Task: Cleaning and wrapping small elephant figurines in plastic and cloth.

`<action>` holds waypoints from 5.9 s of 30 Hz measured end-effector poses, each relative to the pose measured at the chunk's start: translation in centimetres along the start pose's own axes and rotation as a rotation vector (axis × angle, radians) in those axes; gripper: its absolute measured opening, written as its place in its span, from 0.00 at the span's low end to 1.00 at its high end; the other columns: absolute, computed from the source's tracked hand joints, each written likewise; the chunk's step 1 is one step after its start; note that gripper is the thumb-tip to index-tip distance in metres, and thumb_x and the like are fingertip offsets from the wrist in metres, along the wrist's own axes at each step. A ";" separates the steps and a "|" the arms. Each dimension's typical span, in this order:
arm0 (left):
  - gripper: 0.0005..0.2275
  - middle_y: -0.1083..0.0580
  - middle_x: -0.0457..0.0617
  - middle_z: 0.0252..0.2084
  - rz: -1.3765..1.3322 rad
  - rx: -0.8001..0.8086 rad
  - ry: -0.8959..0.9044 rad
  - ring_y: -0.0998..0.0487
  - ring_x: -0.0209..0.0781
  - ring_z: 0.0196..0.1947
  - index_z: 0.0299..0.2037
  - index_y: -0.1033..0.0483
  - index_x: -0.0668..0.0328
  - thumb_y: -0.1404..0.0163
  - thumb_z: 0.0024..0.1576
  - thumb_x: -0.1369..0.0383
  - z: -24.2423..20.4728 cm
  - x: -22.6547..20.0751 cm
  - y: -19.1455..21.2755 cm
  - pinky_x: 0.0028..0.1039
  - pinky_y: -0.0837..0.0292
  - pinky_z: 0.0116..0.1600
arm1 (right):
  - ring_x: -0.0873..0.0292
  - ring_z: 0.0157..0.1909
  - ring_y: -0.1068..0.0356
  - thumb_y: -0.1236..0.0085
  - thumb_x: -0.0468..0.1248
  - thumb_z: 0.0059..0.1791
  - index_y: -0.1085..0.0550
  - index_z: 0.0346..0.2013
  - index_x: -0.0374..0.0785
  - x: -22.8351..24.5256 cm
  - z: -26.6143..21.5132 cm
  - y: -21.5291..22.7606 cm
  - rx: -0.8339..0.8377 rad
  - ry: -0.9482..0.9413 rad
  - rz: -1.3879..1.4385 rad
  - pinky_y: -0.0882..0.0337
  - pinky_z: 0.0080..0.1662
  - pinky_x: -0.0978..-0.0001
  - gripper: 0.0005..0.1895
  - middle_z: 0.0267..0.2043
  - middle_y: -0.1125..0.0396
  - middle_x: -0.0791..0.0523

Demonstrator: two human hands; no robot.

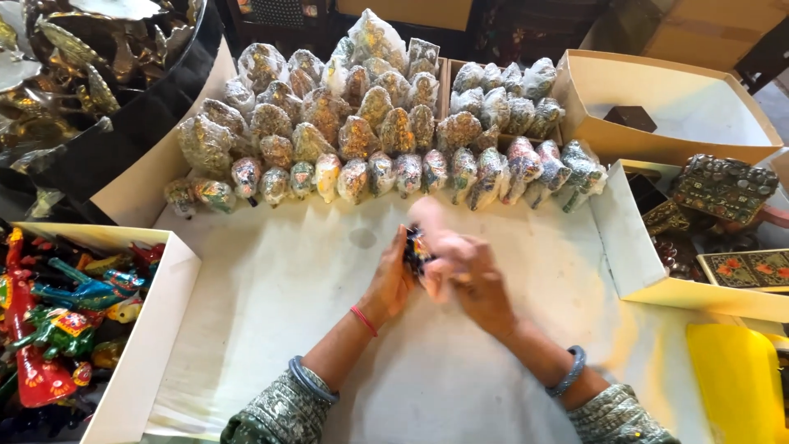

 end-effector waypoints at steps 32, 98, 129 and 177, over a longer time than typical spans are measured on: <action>0.28 0.22 0.47 0.34 0.057 -0.118 0.048 0.21 0.40 0.31 0.45 0.26 0.61 0.58 0.61 0.39 0.8 2.1 3.0 0.30 0.24 0.33 | 0.50 0.61 0.29 0.48 0.24 0.51 0.27 0.53 0.34 -1.5 -1.0 0.3 -0.008 -0.142 0.234 0.29 0.60 0.61 0.16 0.57 0.31 0.49; 0.24 0.30 0.54 0.37 0.455 -0.091 -0.267 0.29 0.40 0.35 0.49 0.28 0.70 0.61 0.72 0.49 6.6 2.8 6.8 0.28 0.33 0.37 | 0.48 0.69 0.38 0.48 0.37 0.56 0.34 0.65 0.35 -2.7 3.0 -4.7 0.161 -0.178 0.186 0.38 0.66 0.58 0.22 0.65 0.35 0.48; 0.19 0.22 0.42 0.41 0.341 0.005 0.068 0.20 0.34 0.33 0.59 0.32 0.50 0.49 0.58 0.58 1.4 -0.6 -2.0 0.29 0.20 0.38 | 0.60 0.33 0.24 0.40 0.39 0.54 0.20 0.42 0.35 -9.0 0.6 -2.3 -0.045 -0.388 0.031 0.26 0.39 0.71 0.09 0.33 0.24 0.53; 0.18 0.24 0.47 0.46 0.388 -0.057 -0.203 0.21 0.33 0.44 0.53 0.36 0.61 0.44 0.59 0.63 3.2 -0.6 1.2 0.29 0.18 0.45 | 0.44 0.65 0.35 0.48 0.35 0.56 0.30 0.62 0.34 -0.1 4.0 -2.5 0.069 0.055 -0.093 0.37 0.65 0.57 0.19 0.64 0.33 0.48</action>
Point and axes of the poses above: each hand's wrist, its own z-axis towards the middle knuckle, its own y-axis out of the back of the hand, x = y × z, the point moved 7 cm from there along z, towards the middle knuckle
